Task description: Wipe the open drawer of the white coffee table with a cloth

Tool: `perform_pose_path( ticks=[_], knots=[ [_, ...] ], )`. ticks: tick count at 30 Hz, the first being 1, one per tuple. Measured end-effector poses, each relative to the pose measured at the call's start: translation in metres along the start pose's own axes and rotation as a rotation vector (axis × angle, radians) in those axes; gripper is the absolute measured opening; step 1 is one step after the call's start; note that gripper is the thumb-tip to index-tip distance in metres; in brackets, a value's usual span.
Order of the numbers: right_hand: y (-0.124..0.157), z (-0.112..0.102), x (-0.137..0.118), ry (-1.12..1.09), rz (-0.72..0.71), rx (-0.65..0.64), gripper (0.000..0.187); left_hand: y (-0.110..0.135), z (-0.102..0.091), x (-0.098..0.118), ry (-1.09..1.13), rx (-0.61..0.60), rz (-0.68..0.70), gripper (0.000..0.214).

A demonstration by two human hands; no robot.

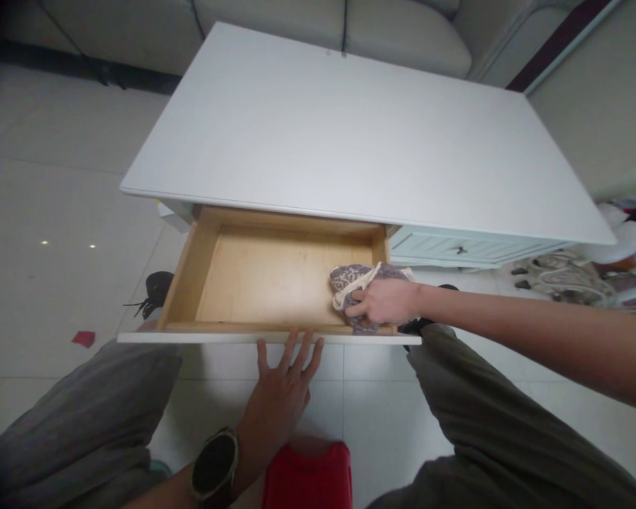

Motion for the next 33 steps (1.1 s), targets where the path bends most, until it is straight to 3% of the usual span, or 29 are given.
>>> perform_pose_path(
  ticks=[3,6,11,15,21,25,29,33],
  knots=[
    [0.025,0.010,-0.001,-0.066,0.022,-0.103,0.021,0.000,0.000,0.000,0.015,-0.009,0.002,0.066],
    [0.029,0.002,0.003,-0.047,0.048,-0.112,0.022,0.000,-0.001,-0.001,0.020,-0.022,0.007,0.066],
    [-0.011,-0.027,0.013,0.019,0.239,0.026,0.034,-0.001,-0.004,0.000,0.021,-0.036,0.020,0.066],
    [-0.033,-0.021,0.003,-0.036,0.205,0.022,0.029,-0.006,-0.005,0.003,0.030,-0.063,-0.002,0.061],
    [0.018,0.008,-0.005,0.001,0.113,-0.118,0.018,-0.009,-0.005,0.005,0.033,-0.056,-0.012,0.063],
    [0.045,-0.003,0.003,-0.001,0.225,-0.130,0.025,-0.009,-0.008,0.006,0.029,-0.051,0.001,0.064],
    [0.041,-0.030,0.015,0.024,0.482,0.038,0.034,-0.009,-0.009,0.005,0.021,-0.065,0.009,0.063],
    [0.023,-0.017,0.002,-0.017,0.397,0.009,0.030,-0.012,-0.008,0.004,0.028,-0.080,0.013,0.061]
  ],
)
Point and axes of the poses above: each hand's wrist, its own y-axis away from the middle knuckle, its own z-axis out of the palm, x = y × z, the point moved 6 cm from there along -y, towards the middle knuckle, and after that the axes turned 8 degrees about y, right-handed, at the moved point
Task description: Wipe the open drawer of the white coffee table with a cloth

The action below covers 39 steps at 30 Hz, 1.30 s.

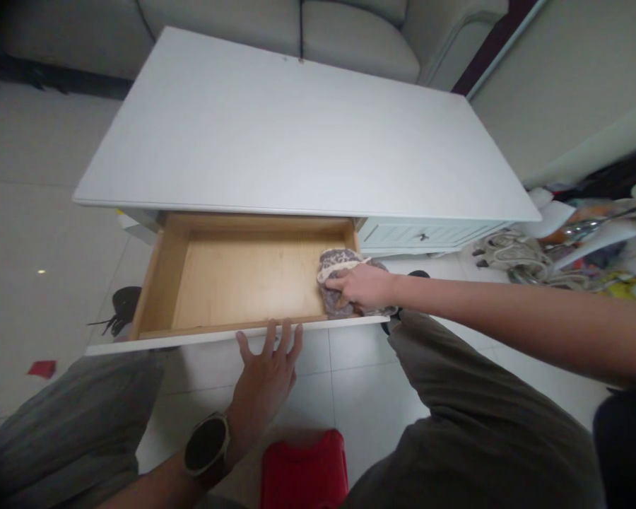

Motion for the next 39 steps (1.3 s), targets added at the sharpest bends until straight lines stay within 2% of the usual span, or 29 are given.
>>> perform_pose_path(
  ticks=[2,5,12,15,18,20,22,25,27,35,37,39],
  knots=[
    [0.002,0.015,-0.004,-0.022,-0.038,-0.069,0.027,-0.002,-0.002,0.000,-0.006,0.001,-0.001,0.057],
    [0.015,0.028,0.004,-0.035,-0.002,-0.102,0.036,-0.005,-0.007,0.000,-0.014,0.009,0.004,0.053],
    [0.041,0.038,0.029,0.031,0.273,0.012,0.054,-0.009,-0.016,-0.002,-0.001,0.028,-0.003,0.049],
    [0.035,0.044,0.050,0.078,0.400,0.041,0.058,-0.010,-0.016,-0.003,-0.007,0.032,-0.022,0.044],
    [0.023,0.046,0.081,0.133,0.573,0.053,0.061,-0.011,-0.015,-0.003,-0.010,0.035,-0.040,0.041],
    [0.015,0.048,0.102,0.113,0.689,0.059,0.062,-0.011,-0.015,-0.004,-0.010,0.041,-0.040,0.040],
    [0.008,0.051,0.116,0.070,0.741,0.067,0.061,-0.011,-0.015,-0.003,-0.008,0.047,-0.038,0.040],
    [0.002,0.053,0.119,0.056,0.697,0.092,0.059,-0.011,-0.014,-0.002,-0.017,0.047,-0.046,0.040],
    [0.002,0.053,0.109,0.073,0.616,0.103,0.057,-0.010,-0.013,0.000,-0.041,0.047,-0.060,0.041],
    [0.018,0.049,0.013,0.036,0.132,0.012,0.051,-0.008,-0.010,0.003,-0.102,0.078,-0.084,0.044],
    [0.016,0.048,0.009,0.046,0.061,-0.010,0.046,-0.007,-0.011,0.001,-0.065,0.084,-0.081,0.045],
    [0.011,0.046,0.024,0.088,0.076,-0.008,0.043,-0.008,-0.012,-0.001,-0.031,0.085,-0.090,0.046]
  ],
)
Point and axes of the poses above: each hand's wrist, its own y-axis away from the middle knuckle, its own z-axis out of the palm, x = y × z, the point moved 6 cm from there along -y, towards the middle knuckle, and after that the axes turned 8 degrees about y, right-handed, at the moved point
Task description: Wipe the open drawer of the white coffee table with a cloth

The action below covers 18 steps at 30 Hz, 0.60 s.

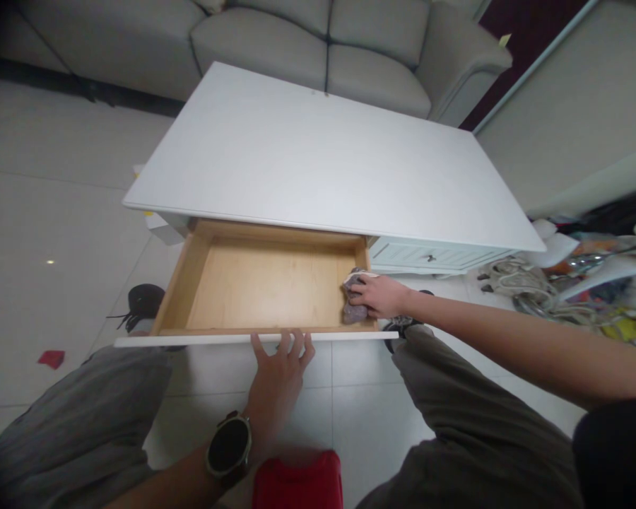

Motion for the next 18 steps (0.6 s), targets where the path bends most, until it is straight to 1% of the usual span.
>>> perform_pose_path(
  ticks=[2,4,6,7,8,11,12,13,16,18],
  knots=[
    [-0.009,-0.001,0.029,0.068,0.101,0.012,0.043,-0.001,0.000,-0.001,0.004,-0.004,-0.009,0.046],
    [-0.017,-0.003,0.061,0.138,0.256,0.026,0.046,-0.001,0.000,-0.001,-0.013,-0.009,-0.012,0.045],
    [-0.024,-0.005,0.082,0.187,0.366,0.031,0.047,-0.001,0.000,0.000,-0.033,-0.007,-0.011,0.044],
    [-0.028,-0.005,0.086,0.199,0.374,0.028,0.046,-0.001,0.000,0.000,-0.043,-0.004,-0.010,0.043],
    [-0.033,-0.004,0.084,0.202,0.342,0.023,0.044,-0.001,0.000,0.001,-0.052,0.000,-0.008,0.043],
    [-0.050,0.000,0.065,0.189,0.173,0.014,0.038,0.000,0.000,0.001,-0.063,0.007,-0.008,0.042],
    [-0.056,0.003,0.061,0.187,0.152,0.010,0.037,0.000,0.000,0.001,-0.060,0.005,-0.008,0.042],
    [-0.061,0.006,0.059,0.192,0.164,-0.002,0.036,0.001,0.000,0.001,-0.054,0.003,-0.010,0.042],
    [-0.076,0.017,0.065,0.231,0.286,-0.077,0.039,0.001,0.001,0.000,-0.034,-0.006,-0.013,0.042],
    [-0.083,0.025,0.064,0.229,0.307,-0.121,0.040,0.000,0.000,0.000,-0.029,-0.005,-0.015,0.042]
  ],
)
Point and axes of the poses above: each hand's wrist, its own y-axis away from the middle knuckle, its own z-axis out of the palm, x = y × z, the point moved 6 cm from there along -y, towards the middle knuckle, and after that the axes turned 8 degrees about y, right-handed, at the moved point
